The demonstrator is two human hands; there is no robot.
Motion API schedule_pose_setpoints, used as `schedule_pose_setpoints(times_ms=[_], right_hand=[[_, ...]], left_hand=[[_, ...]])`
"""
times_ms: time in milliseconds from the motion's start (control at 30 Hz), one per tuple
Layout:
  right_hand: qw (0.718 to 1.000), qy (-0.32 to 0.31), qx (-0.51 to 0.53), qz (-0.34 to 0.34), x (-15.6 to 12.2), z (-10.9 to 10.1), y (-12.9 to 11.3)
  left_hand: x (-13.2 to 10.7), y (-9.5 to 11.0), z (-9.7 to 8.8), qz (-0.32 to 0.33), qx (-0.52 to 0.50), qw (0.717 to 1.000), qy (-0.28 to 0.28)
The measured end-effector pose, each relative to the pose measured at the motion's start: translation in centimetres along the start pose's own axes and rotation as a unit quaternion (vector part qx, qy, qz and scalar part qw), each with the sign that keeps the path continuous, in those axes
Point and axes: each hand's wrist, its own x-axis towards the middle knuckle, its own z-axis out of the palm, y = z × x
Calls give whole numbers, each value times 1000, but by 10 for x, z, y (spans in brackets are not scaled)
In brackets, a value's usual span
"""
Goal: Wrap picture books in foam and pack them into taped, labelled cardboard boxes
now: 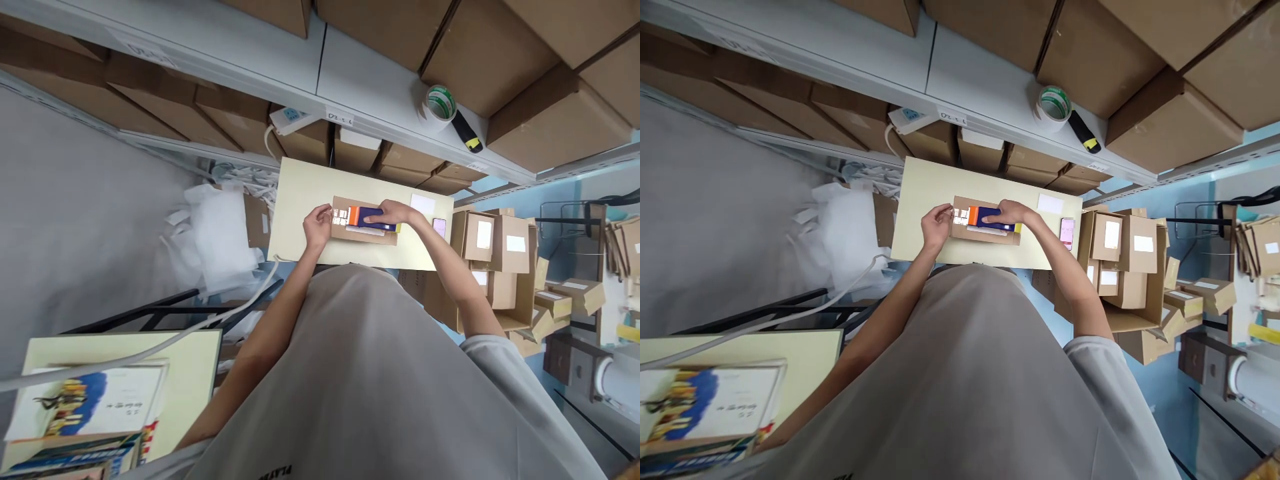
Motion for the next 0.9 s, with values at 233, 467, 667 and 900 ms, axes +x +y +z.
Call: schedule_pose_setpoints(times_ms=[233,467,667,900], right_hand=[[1000,1,-13,-14,9,1,6],[1000,7,-16,-16,11,-2,5],[1000,-1,-26,-13,7,3,-1],[1000,-1,-20,4,2,6,-1]], left_hand=[[5,0,-9,53,90,994,-14],[20,-2,-15,158,191,966,-78],[41,-4,-12,157,189,964,-103],[64,-7,-21,71,110,962,-239]])
